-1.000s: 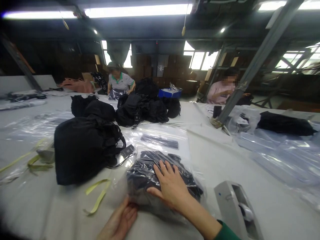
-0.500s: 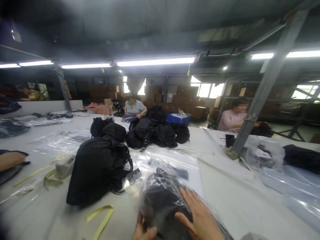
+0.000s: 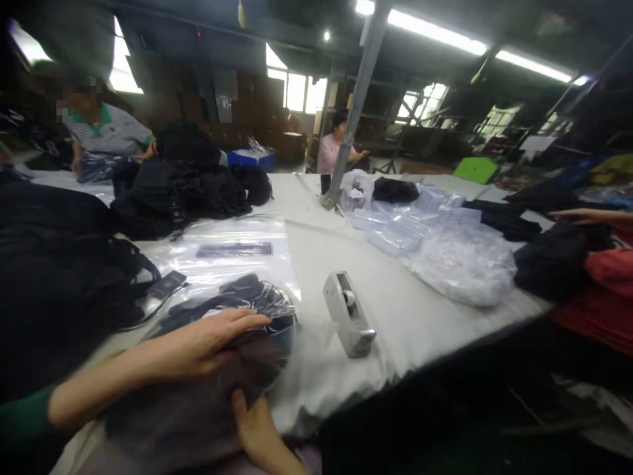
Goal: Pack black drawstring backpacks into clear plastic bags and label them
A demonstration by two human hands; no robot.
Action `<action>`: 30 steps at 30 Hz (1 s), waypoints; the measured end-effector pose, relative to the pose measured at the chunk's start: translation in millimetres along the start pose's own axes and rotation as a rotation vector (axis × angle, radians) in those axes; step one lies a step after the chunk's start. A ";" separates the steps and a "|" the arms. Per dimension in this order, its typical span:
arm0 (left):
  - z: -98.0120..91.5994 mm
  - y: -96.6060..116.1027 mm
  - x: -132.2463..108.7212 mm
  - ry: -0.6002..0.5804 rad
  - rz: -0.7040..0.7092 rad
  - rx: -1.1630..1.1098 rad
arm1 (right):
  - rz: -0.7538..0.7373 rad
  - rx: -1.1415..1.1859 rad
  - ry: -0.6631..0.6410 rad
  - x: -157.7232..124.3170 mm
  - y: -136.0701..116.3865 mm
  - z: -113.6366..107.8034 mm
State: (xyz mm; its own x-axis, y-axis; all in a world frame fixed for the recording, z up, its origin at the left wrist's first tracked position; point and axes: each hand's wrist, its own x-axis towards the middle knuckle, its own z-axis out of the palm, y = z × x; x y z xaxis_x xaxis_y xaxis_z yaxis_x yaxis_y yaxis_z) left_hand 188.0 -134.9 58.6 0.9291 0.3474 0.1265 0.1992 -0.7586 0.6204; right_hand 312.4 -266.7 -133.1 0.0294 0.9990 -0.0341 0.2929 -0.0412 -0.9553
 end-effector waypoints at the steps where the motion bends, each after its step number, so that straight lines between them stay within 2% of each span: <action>1: 12.2 -14.0 -2.9 -0.012 -0.020 -0.012 | 0.061 -0.014 -0.088 -14.8 3.1 -6.7; 2: 22.4 -26.4 -5.8 -0.012 -0.042 -0.023 | 0.100 -0.034 -0.117 -28.2 2.9 -20.0; 3: 29.7 -35.7 -8.3 -0.010 -0.063 -0.029 | 0.111 -0.068 -0.074 -39.1 -0.4 -38.5; 4: 34.0 -41.2 -10.3 -0.012 -0.078 -0.030 | 0.069 -0.156 0.045 -46.4 -6.1 -60.5; 7: 34.3 -34.9 -18.2 -0.010 -0.100 0.047 | -0.227 -0.384 0.646 -42.3 -28.4 -124.3; 8: 33.2 -28.3 -24.6 0.011 -0.114 0.105 | -0.298 -0.418 0.760 -32.5 -34.3 -138.7; 9: 33.2 -21.5 -34.3 0.052 -0.143 0.170 | -0.335 -0.421 0.819 -19.8 -38.3 -147.7; 11: 39.1 -12.3 -64.8 0.177 -0.247 0.296 | -0.353 -0.394 0.774 9.1 -40.9 -151.3; 14: 66.7 -13.9 -130.4 0.401 -0.498 0.381 | -0.398 -0.420 0.577 46.6 -41.7 -139.7; 16: 93.3 -21.7 -171.7 0.523 -0.706 0.297 | -0.513 -0.462 0.511 65.1 -47.8 -134.8; 18: 118.7 -31.1 -197.5 0.626 -0.847 0.084 | -0.605 -0.458 0.398 80.2 -58.0 -133.5; 20: 135.7 -40.2 -205.4 0.708 -0.887 -0.102 | -0.573 -0.449 0.201 91.3 -66.6 -131.1; 22: 140.2 -48.4 -201.4 0.760 -0.857 -0.180 | -0.451 -0.477 0.044 95.5 -67.7 -126.2; 23: 138.0 -52.2 -197.9 0.761 -0.824 -0.195 | -0.393 -0.494 0.017 94.2 -64.7 -123.7; 27: 117.6 -65.5 -189.0 0.705 -0.710 -0.282 | -0.300 -0.536 0.094 71.2 -36.0 -124.2; 30: 111.0 -73.3 -189.8 0.695 -0.695 -0.326 | -0.268 -0.574 0.130 50.8 -12.8 -133.5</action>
State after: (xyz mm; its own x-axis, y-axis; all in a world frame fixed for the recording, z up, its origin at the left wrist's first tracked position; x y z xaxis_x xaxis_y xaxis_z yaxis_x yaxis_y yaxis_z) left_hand 31.7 -206.4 -96.9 0.2362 0.9716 0.0147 0.4326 -0.1188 0.8937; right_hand 437.8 -217.8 -83.4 -0.0111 0.9671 0.2543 0.7693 0.1707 -0.6157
